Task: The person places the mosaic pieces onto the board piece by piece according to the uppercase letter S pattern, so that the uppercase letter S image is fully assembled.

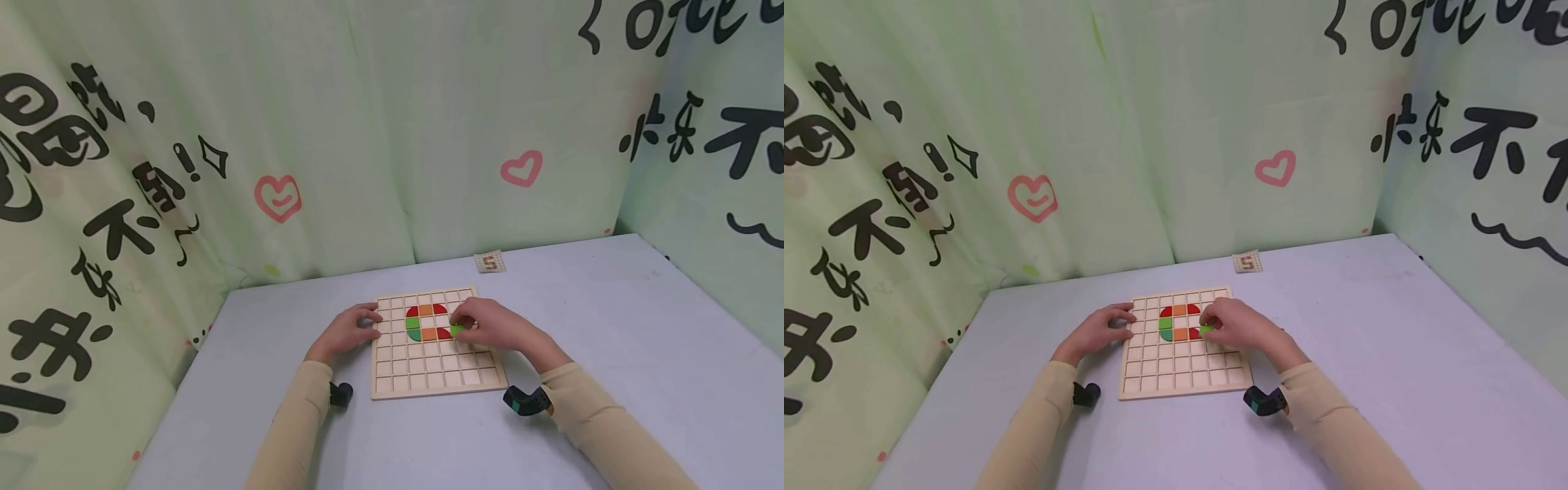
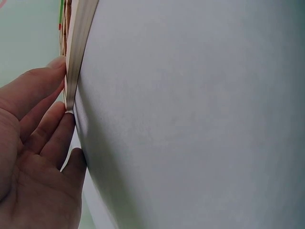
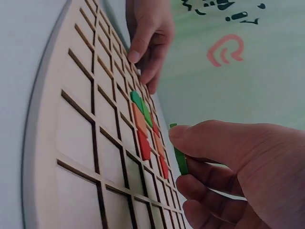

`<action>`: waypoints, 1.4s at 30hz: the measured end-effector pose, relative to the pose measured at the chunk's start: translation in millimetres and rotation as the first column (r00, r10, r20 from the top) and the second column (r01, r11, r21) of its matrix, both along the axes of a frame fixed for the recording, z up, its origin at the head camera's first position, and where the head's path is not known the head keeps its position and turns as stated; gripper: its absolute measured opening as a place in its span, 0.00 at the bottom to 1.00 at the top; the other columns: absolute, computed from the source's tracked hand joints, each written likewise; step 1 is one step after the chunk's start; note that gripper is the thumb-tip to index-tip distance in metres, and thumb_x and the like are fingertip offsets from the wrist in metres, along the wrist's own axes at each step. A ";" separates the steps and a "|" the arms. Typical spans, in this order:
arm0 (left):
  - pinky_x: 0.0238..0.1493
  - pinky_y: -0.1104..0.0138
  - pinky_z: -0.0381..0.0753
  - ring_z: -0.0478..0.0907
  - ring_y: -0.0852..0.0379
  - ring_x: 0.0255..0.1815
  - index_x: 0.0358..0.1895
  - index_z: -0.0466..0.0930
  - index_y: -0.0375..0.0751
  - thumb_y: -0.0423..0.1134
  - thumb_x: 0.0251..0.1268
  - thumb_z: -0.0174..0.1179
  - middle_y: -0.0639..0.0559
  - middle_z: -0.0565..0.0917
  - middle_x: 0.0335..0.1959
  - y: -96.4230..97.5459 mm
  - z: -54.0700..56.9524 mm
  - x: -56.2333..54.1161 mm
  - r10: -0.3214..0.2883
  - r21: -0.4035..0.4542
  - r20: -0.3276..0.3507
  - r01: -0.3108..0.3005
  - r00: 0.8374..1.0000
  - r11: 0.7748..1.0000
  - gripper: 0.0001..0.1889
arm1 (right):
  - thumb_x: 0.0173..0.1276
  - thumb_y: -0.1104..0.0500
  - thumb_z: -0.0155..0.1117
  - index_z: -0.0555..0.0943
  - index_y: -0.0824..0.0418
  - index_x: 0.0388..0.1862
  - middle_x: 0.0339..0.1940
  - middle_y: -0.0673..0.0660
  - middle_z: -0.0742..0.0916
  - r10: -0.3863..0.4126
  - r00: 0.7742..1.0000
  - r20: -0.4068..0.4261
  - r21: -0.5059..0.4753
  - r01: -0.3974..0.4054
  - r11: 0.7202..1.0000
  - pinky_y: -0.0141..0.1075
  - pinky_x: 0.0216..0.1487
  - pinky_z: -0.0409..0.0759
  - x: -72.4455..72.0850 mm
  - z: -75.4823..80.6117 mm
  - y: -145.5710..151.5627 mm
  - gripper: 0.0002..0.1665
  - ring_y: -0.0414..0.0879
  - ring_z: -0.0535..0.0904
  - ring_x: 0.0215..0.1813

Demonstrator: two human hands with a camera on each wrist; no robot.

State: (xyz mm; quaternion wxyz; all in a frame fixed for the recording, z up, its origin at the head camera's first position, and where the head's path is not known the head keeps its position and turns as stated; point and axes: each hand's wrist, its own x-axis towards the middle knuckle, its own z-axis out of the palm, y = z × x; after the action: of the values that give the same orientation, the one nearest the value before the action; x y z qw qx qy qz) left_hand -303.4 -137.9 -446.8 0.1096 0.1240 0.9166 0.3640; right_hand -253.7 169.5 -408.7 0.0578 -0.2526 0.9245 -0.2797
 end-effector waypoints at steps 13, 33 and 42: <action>0.74 0.51 0.56 0.56 0.48 0.76 0.50 0.84 0.45 0.39 0.61 0.67 0.54 0.69 0.71 1.1 1.7 -0.8 0.008 0.001 -0.001 -0.008 1.000 1.000 0.14 | 0.63 0.62 0.69 0.85 0.61 0.43 0.36 0.50 0.81 0.072 0.997 -0.026 0.073 -0.070 0.995 0.34 0.38 0.74 0.7 -7.1 -9.9 0.09 0.44 0.71 0.37; 0.74 0.51 0.57 0.56 0.48 0.76 0.50 0.84 0.44 0.38 0.61 0.67 0.54 0.69 0.71 0.4 3.4 1.1 0.002 0.008 0.002 -0.002 1.000 1.000 0.13 | 0.62 0.59 0.71 0.85 0.60 0.43 0.39 0.49 0.82 0.080 0.996 -0.047 0.092 -0.076 0.993 0.35 0.43 0.78 4.5 -16.0 -19.2 0.11 0.43 0.74 0.39; 0.74 0.51 0.56 0.56 0.48 0.76 0.50 0.84 0.45 0.38 0.61 0.67 0.54 0.70 0.71 0.6 1.1 1.5 -0.001 0.012 0.006 0.001 1.000 1.000 0.14 | 0.62 0.59 0.71 0.85 0.60 0.43 0.39 0.49 0.82 0.073 0.997 -0.036 0.096 -0.069 0.993 0.36 0.44 0.78 7.0 -14.2 -20.4 0.11 0.44 0.74 0.39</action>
State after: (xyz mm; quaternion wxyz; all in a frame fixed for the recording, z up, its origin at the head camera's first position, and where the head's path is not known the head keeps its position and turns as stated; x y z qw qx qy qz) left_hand -301.9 -137.4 -445.7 0.1118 0.1240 0.9140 0.3697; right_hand -246.7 149.2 -422.9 0.0614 -0.2878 0.9281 -0.2281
